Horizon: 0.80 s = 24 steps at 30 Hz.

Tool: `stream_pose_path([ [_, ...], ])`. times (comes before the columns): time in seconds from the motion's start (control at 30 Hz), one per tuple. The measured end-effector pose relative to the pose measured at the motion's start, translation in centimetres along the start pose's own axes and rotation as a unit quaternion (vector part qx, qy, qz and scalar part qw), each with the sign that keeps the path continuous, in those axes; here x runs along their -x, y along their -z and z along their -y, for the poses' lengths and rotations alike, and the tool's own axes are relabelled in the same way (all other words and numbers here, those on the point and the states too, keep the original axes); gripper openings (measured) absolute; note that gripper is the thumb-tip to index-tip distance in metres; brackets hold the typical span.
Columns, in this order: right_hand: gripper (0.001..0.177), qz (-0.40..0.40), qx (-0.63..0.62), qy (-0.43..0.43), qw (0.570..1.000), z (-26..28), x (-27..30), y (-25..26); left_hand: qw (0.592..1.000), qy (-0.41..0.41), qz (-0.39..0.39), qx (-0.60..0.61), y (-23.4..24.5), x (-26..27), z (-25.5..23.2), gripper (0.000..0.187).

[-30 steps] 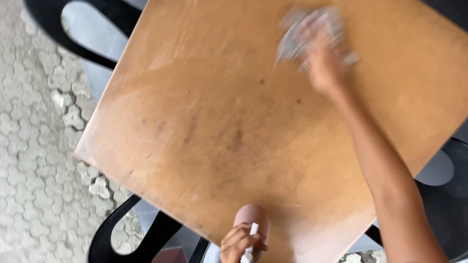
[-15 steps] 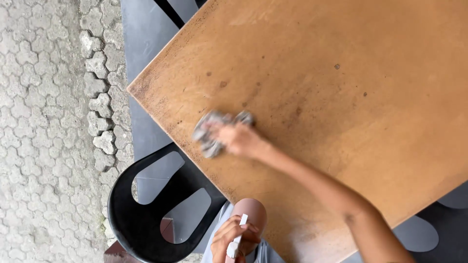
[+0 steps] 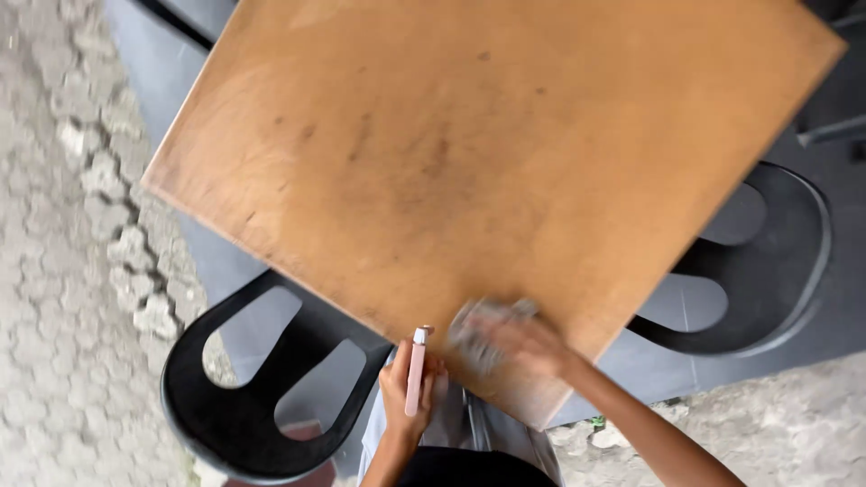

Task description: Cleaning multiple tables using a spray bottle and a cloth.

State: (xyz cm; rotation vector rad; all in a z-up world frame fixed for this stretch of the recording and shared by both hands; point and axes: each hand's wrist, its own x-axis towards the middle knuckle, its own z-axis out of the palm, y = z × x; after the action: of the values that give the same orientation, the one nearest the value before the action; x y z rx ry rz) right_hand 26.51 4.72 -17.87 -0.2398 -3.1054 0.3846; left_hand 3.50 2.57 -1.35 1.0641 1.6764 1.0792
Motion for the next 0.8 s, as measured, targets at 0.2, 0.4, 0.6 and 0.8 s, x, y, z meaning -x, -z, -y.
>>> stream_pose_path([
  [0.2, 0.064, -0.108, 0.003, -0.314, 0.943, 5.5, 6.2, -3.3, 0.994, -0.024, 0.101, -0.014, -7.5, 2.8, -4.6, 0.035],
  [0.4, 0.045, -0.113, -0.145, -0.281, 0.942, 16.0, 15.8, -8.8, 0.981, -0.152, 0.114, 0.022, -18.7, 9.2, -6.5, 0.033],
  [0.6, 0.036, -0.346, -0.249, -0.609, 0.670, 21.1, 34.8, -12.1, 0.968, -0.167, 0.172, 0.069, -29.0, 18.9, -9.8, 0.031],
  [0.8, 0.071, -0.666, -0.514, -0.530, 0.104, 26.9, 54.3, 0.3, 0.949, -0.119, 0.260, 0.130, -37.6, 25.3, -13.2, 0.027],
])
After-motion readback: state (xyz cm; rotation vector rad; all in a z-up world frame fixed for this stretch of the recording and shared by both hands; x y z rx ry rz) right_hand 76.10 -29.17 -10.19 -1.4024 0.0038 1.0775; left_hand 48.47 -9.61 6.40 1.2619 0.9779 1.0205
